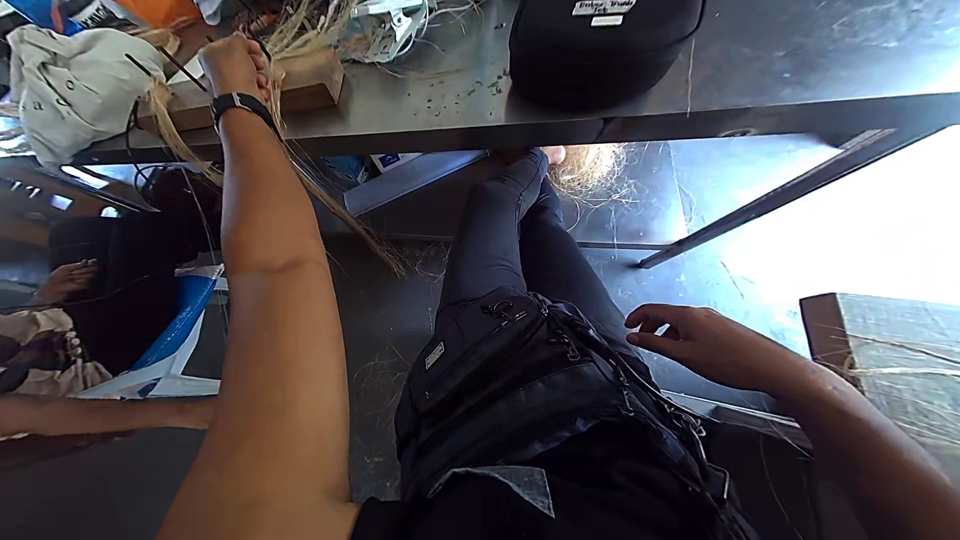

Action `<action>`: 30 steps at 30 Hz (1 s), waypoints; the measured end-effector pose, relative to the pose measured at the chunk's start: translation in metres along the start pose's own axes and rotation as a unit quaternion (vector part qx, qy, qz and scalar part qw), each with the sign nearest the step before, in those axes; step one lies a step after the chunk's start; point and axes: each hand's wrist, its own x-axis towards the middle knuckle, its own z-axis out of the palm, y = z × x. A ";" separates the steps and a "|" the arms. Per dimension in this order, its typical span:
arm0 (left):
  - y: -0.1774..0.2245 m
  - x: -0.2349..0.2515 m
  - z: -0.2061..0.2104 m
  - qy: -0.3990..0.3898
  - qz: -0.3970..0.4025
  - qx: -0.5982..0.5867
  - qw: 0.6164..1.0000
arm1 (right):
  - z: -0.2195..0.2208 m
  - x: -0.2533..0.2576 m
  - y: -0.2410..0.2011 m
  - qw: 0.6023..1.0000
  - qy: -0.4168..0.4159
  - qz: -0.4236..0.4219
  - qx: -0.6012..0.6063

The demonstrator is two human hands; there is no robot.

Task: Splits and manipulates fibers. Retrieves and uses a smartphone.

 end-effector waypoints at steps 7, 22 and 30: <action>0.000 0.016 0.003 0.013 -0.010 0.015 1.000 | 0.002 0.002 0.003 1.000 0.008 -0.016 0.016; -0.006 0.019 0.008 -0.008 -0.040 0.120 0.992 | 0.003 0.006 0.005 0.999 0.011 -0.019 0.028; -0.015 0.024 0.013 -0.020 -0.065 0.251 0.965 | 0.002 0.004 0.003 0.999 0.006 -0.023 0.033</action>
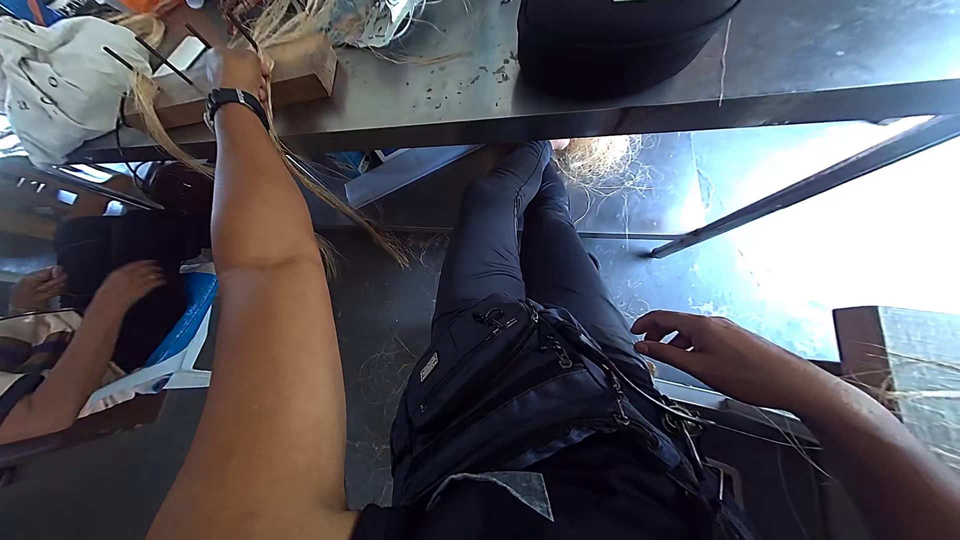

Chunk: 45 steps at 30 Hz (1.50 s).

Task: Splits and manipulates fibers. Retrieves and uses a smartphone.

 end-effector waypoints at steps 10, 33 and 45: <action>-0.073 -0.036 -0.009 0.020 0.104 -0.019 0.994 | 0.002 -0.003 -0.002 1.000 -0.014 0.001 -0.011; -0.471 -0.373 0.131 -0.338 -0.263 0.295 0.854 | 0.007 -0.004 -0.010 0.996 -0.036 0.030 -0.077; -0.417 -0.322 0.168 -0.389 -0.121 0.223 0.885 | 0.007 -0.008 -0.011 0.995 -0.052 0.036 -0.082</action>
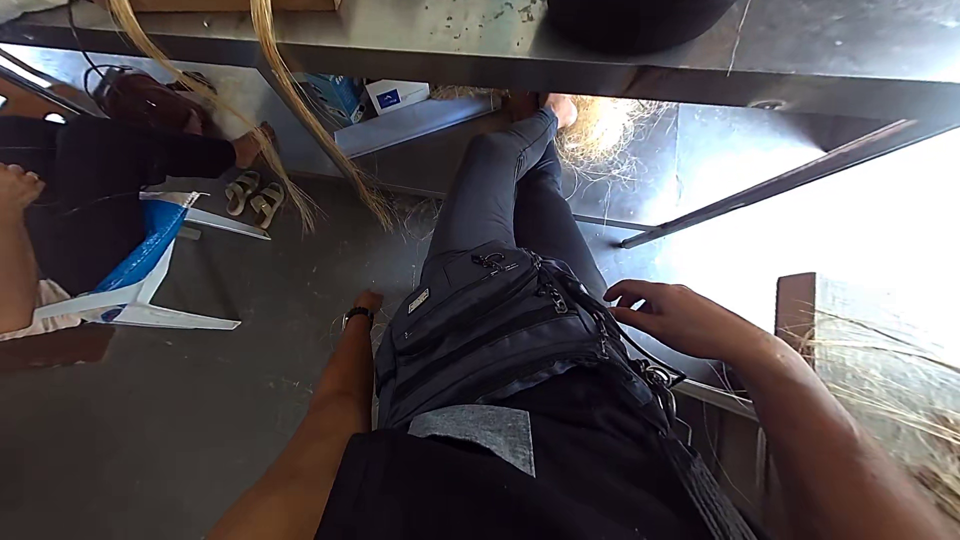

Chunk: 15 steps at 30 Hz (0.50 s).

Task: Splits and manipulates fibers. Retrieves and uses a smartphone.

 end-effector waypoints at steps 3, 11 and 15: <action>0.023 -0.002 -0.004 -0.019 0.046 -0.020 0.999 | 0.000 0.000 0.000 1.000 -0.002 -0.003 -0.001; 0.067 -0.015 0.003 -0.092 0.055 -0.166 0.980 | 0.001 0.000 0.002 1.000 -0.004 -0.011 -0.007; 0.076 -0.005 0.001 -0.100 0.078 -0.232 0.964 | 0.001 0.000 0.001 1.000 -0.007 -0.007 -0.013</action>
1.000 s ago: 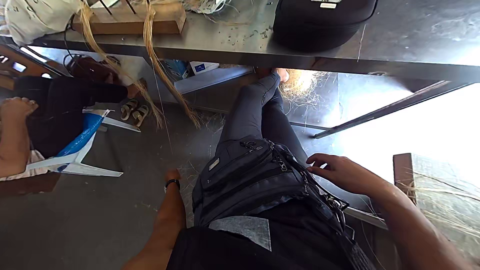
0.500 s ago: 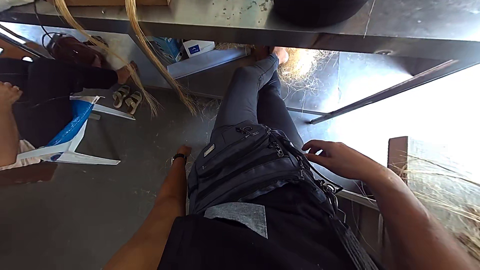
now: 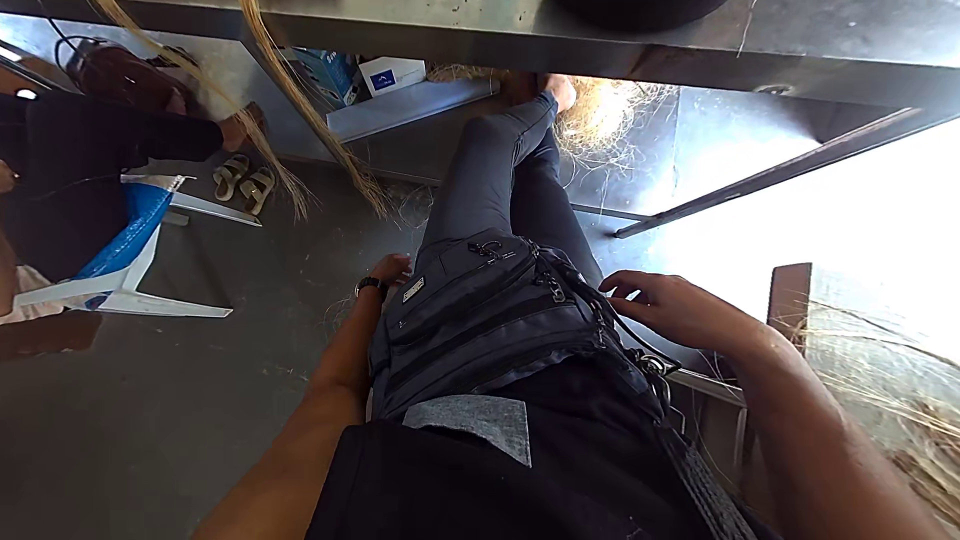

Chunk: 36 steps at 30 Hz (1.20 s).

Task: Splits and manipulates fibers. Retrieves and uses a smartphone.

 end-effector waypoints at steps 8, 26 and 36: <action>0.090 -0.040 -0.048 -0.004 0.107 0.067 0.992 | -0.002 -0.001 -0.001 0.998 0.054 -0.021 0.034; 0.220 -0.189 0.018 -0.089 0.469 0.377 0.794 | -0.001 0.000 0.014 0.990 0.105 -0.088 0.045; 0.204 -0.149 0.066 -0.204 0.426 0.199 0.859 | 0.000 -0.001 0.014 0.999 0.028 -0.040 -0.010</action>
